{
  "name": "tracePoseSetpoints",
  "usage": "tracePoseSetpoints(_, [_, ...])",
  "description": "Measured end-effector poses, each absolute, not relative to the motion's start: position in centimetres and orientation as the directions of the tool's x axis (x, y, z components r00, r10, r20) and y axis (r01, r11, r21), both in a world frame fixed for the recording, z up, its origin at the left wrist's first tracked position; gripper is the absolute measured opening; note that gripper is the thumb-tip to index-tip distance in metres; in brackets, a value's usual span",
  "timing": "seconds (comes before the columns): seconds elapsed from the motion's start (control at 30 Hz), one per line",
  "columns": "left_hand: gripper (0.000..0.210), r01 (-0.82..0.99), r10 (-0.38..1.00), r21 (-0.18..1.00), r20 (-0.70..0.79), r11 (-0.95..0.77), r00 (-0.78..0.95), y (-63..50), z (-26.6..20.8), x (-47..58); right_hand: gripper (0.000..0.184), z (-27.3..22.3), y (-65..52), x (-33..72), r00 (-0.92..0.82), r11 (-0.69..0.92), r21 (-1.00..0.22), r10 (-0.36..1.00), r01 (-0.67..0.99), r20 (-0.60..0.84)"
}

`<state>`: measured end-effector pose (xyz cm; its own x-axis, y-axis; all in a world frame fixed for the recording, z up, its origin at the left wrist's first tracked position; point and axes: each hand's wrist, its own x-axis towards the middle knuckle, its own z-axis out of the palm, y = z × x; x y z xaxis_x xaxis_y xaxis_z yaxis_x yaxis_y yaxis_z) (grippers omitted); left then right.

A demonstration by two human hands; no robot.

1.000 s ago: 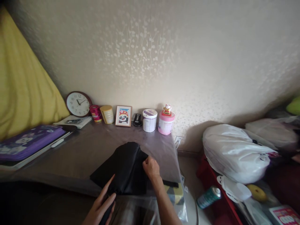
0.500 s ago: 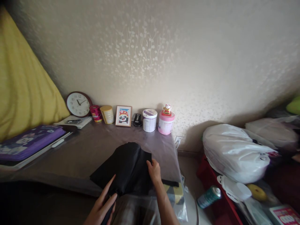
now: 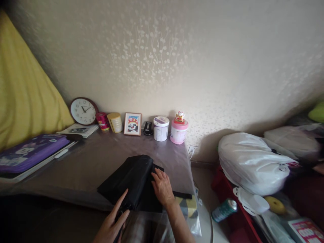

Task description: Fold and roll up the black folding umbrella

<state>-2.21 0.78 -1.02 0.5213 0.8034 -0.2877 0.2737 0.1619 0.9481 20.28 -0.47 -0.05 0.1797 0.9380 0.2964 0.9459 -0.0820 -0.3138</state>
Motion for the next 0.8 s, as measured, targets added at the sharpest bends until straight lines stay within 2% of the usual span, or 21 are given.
tracePoseSetpoints(0.17, [0.070, 0.277, 0.809, 0.943, -0.305, 0.183, 0.503, 0.8, -0.9, -2.2, 0.035, -0.2, -3.3, 17.9, 0.005, 0.078, -0.382, 0.977, 0.921, 0.211])
tracePoseSetpoints(0.27, [0.074, 0.273, 0.802, 0.942, -0.313, 0.194, 0.510, 0.6, -0.4, -2.1, 0.024, 0.5, -5.5, 16.6, -0.113, 0.180, -0.449, 0.979, 0.875, 0.172])
tracePoseSetpoints(0.33, [0.076, 0.267, 0.800, 0.944, -0.310, 0.195, 0.513, 0.5, -0.1, -2.1, 0.020, 1.0, -6.3, 16.6, -0.112, 0.191, -0.521, 0.977, 0.832, 0.179])
tracePoseSetpoints(0.37, [0.077, 0.267, 0.801, 0.944, -0.308, 0.192, 0.513, 0.5, 0.1, -2.1, 0.022, 1.2, -6.4, 17.0, -0.044, 0.147, -0.556, 0.980, 0.818, 0.194])
tracePoseSetpoints(0.43, [0.076, 0.275, 0.800, 0.944, -0.307, 0.185, 0.515, 0.4, 0.4, -2.0, 0.025, 1.3, -5.9, 18.2, 0.215, -0.052, -0.601, 0.956, 0.798, 0.202])
tracePoseSetpoints(0.5, [0.074, 0.291, 0.799, 0.940, -0.310, 0.178, 0.515, 0.4, 0.5, -2.0, 0.023, 1.1, -4.9, 19.8, 0.477, -0.308, -0.587, 0.866, 0.748, 0.153])
tracePoseSetpoints(0.53, [0.073, 0.297, 0.800, 0.939, -0.308, 0.171, 0.515, 0.4, 0.5, -2.0, 0.023, 1.0, -4.3, 20.5, 0.549, -0.403, -0.561, 0.828, 0.723, 0.114])
tracePoseSetpoints(0.63, [0.070, 0.294, 0.808, 0.943, -0.293, 0.156, 0.512, 0.4, 0.3, -2.0, 0.022, 0.6, -2.7, 22.0, 0.633, -0.551, -0.509, 0.774, 0.661, -0.015])
tracePoseSetpoints(0.8, [0.070, 0.257, 0.819, 0.953, -0.273, 0.160, 0.504, 0.4, 0.1, -1.9, 0.023, 0.2, -1.2, 22.5, 0.645, -0.586, -0.526, 0.759, 0.616, -0.091])
